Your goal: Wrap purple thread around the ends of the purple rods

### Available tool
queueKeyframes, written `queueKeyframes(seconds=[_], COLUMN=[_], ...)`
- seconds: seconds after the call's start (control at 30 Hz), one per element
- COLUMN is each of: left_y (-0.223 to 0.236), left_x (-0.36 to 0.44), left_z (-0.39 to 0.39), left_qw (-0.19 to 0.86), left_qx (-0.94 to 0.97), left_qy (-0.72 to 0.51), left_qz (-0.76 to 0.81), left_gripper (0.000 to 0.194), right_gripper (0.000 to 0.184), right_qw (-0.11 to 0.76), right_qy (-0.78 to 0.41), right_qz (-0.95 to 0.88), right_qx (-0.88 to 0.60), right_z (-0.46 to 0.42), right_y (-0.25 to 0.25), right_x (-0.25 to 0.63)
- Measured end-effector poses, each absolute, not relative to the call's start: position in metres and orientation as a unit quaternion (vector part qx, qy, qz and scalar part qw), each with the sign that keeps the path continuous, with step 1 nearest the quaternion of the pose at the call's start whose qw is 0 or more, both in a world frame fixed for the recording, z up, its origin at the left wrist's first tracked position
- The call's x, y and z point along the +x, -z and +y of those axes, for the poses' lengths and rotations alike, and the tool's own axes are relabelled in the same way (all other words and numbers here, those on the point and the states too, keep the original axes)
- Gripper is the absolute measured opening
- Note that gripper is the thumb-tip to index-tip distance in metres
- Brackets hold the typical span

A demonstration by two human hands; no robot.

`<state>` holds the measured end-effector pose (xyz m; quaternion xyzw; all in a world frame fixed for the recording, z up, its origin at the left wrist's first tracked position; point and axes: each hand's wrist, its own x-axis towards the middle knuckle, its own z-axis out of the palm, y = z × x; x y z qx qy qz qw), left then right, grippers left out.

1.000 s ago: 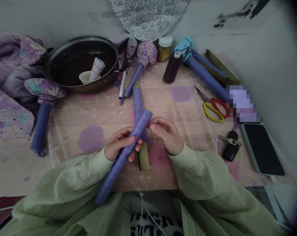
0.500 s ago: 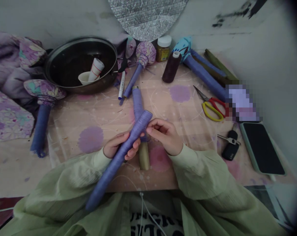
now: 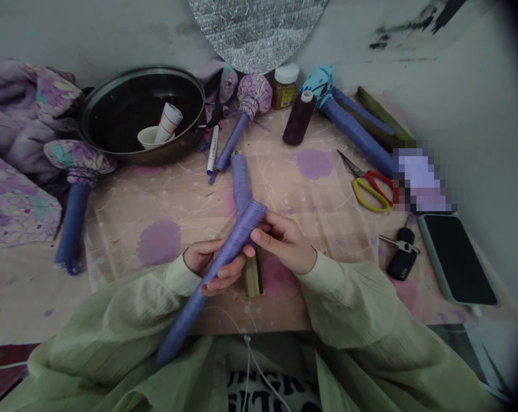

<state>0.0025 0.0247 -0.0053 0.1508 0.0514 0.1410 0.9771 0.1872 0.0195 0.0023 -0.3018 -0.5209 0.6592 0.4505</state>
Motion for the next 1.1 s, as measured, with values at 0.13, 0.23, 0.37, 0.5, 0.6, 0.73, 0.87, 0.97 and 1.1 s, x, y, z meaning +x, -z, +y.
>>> queueKeyframes(seconds=[0.13,0.23,0.37,0.5,0.6,0.73,0.87,0.97,1.1], left_y=[0.0,-0.004,-0.006,-0.005,-0.005,-0.004,-0.003,-0.003,-0.004], left_x=[0.006,0.011,0.016,0.017,0.018,0.019,0.019,0.019,0.018], left_z=[0.025,0.022,0.014,0.01,0.009,0.009,0.009,0.011,0.011], left_qw=[0.953,0.879,0.761,0.712,0.709,0.698,0.671,0.656,0.646], left_qx=[0.21,0.305,0.426,0.468,0.462,0.457,0.474,0.479,0.477], left_qy=[-0.174,-0.282,-0.379,-0.421,-0.436,-0.442,-0.454,-0.462,-0.469], left_qz=[0.128,0.232,0.308,0.311,0.307,0.329,0.345,0.356,0.368], left_gripper=[0.033,0.033,0.056,0.055,0.045,0.041,0.043,0.044,0.047], right_gripper=[0.029,0.034,0.035,0.035,0.037,0.034,0.027,0.023,0.016], right_qw=[0.449,0.451,0.467,0.47,0.462,0.466,0.48,0.487,0.495], right_qy=[-0.66,-0.662,-0.643,-0.636,-0.641,-0.62,-0.574,-0.553,-0.526], right_qz=[-0.509,-0.486,-0.479,-0.477,-0.471,-0.468,-0.485,-0.505,-0.539], right_qx=[-0.323,-0.35,-0.373,-0.384,-0.393,-0.424,-0.452,-0.448,-0.434], right_z=[0.019,0.019,0.021,0.022,0.022,0.023,0.021,0.018,0.013], right_y=[-0.003,-0.002,-0.001,-0.002,-0.003,-0.003,-0.006,-0.009,-0.012], right_x=[0.187,0.186,0.185,0.185,0.185,0.186,0.187,0.187,0.187])
